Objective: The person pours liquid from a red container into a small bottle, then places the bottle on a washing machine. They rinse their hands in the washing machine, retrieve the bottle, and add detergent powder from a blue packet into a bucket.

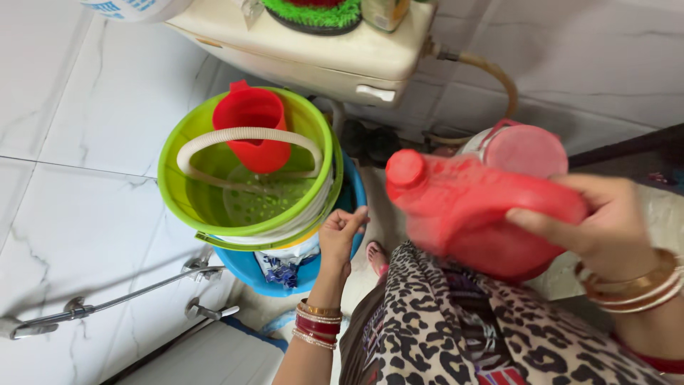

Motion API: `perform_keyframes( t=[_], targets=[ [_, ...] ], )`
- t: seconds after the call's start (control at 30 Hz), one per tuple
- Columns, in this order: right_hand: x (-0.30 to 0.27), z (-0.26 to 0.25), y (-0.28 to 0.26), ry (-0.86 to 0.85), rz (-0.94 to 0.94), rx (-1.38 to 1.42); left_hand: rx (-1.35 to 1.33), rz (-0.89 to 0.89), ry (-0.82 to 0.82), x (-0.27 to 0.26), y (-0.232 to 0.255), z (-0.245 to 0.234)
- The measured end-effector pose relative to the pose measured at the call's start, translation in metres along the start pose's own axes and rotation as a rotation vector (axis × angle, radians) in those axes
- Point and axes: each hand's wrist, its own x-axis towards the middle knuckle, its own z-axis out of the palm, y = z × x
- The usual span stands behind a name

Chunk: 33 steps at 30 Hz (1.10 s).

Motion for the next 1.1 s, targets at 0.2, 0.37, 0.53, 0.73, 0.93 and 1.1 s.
perform_keyframes(
  t=[0.2, 0.37, 0.53, 0.73, 0.93, 1.1],
  targets=[
    [0.002, 0.073, 0.042, -0.099, 0.068, -0.011, -0.010, -0.202, -0.009, -0.001, 0.010, -0.017],
    [0.022, 0.130, 0.091, -0.092, 0.118, -0.140, 0.048, -0.126, -0.122, 0.013, -0.019, -0.023],
    [0.066, 0.176, 0.145, -0.110, 0.098, -0.216, 0.070, -0.242, -0.120, 0.021, -0.056, -0.019],
    [0.134, 0.221, 0.199, -0.175, 0.114, -0.232, 0.086, -0.215, -0.147, 0.009, -0.060, -0.018],
    [0.207, 0.264, 0.245, -0.182, -0.057, -0.362, 0.004, -0.190, -0.084, -0.004, -0.055, -0.021],
    [0.280, 0.302, 0.268, -0.197, -0.032, -0.497, 0.002, -0.181, 0.013, -0.007, -0.061, -0.007]
  ],
)
